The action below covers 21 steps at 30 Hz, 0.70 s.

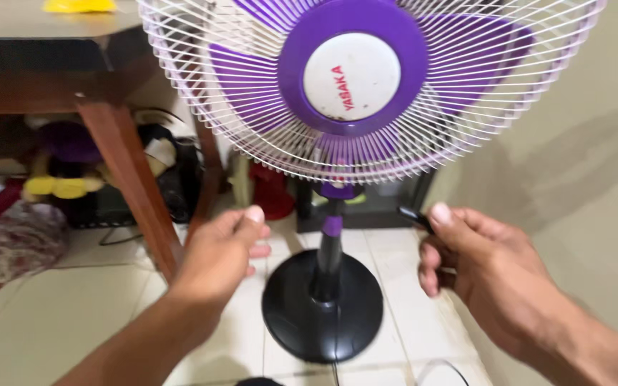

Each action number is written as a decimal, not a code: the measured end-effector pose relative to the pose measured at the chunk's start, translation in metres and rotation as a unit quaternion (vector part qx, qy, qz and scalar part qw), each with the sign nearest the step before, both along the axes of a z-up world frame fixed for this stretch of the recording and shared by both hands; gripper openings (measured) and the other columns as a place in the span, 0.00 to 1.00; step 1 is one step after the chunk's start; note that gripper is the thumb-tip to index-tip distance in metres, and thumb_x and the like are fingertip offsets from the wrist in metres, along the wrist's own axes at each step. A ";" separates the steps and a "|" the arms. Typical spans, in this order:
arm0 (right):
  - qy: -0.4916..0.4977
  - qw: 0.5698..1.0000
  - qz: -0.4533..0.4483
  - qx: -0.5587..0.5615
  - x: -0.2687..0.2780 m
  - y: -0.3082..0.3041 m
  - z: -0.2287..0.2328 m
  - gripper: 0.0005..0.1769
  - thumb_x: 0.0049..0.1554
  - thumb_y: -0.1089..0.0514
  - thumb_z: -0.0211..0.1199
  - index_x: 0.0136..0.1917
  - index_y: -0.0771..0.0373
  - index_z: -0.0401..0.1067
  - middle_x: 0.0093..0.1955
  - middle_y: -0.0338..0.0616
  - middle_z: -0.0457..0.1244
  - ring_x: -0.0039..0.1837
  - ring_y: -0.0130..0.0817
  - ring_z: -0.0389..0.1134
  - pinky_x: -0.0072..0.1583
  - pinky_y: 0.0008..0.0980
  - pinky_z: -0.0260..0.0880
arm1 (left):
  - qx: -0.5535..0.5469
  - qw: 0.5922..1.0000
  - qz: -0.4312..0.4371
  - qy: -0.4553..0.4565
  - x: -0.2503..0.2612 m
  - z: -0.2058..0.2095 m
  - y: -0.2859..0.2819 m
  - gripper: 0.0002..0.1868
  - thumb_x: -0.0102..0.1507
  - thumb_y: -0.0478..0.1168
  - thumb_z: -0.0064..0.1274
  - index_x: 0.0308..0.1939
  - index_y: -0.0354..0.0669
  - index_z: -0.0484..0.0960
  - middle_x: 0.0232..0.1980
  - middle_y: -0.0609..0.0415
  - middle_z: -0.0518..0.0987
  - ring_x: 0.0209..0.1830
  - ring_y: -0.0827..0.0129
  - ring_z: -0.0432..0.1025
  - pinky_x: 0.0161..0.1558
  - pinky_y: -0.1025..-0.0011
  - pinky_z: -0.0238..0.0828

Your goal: The person disassembles a standing electric fan by removing the front grille, a purple ring, and the fan blades. They then reassemble the fan by reattaching the blades, ring, and front grille, and finally secure the head with a knob.

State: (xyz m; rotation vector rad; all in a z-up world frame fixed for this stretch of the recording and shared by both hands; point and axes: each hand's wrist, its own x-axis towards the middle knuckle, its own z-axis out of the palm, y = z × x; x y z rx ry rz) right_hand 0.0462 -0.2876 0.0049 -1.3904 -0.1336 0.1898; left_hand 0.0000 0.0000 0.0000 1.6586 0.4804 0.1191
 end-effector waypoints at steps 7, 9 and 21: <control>0.044 0.997 -0.056 -0.021 -0.053 -0.011 0.114 0.17 0.66 0.50 0.61 0.50 0.68 0.70 0.37 0.49 0.63 0.39 0.41 0.65 0.43 0.41 0.67 | 0.012 0.990 -0.119 -0.069 -0.028 0.083 -0.033 0.21 0.64 0.52 0.51 0.52 0.41 0.84 0.35 0.53 0.81 0.37 0.72 0.71 0.43 0.72 0.67; 0.073 0.992 -0.091 -0.037 -0.070 -0.015 0.162 0.17 0.67 0.51 0.62 0.50 0.69 0.70 0.38 0.49 0.63 0.39 0.43 0.65 0.43 0.43 0.67 | 0.005 0.991 -0.117 -0.065 -0.044 0.131 -0.044 0.20 0.63 0.50 0.53 0.52 0.40 0.84 0.35 0.54 0.82 0.36 0.72 0.73 0.43 0.73 0.69; 0.041 0.976 -0.215 -0.004 -0.152 -0.012 0.378 0.12 0.56 0.65 0.59 0.55 0.65 0.71 0.40 0.44 0.65 0.41 0.36 0.65 0.46 0.39 0.69 | 0.066 0.984 -0.146 -0.073 -0.108 0.343 -0.030 0.20 0.64 0.49 0.55 0.55 0.41 0.83 0.46 0.51 0.86 0.44 0.69 0.79 0.48 0.71 0.72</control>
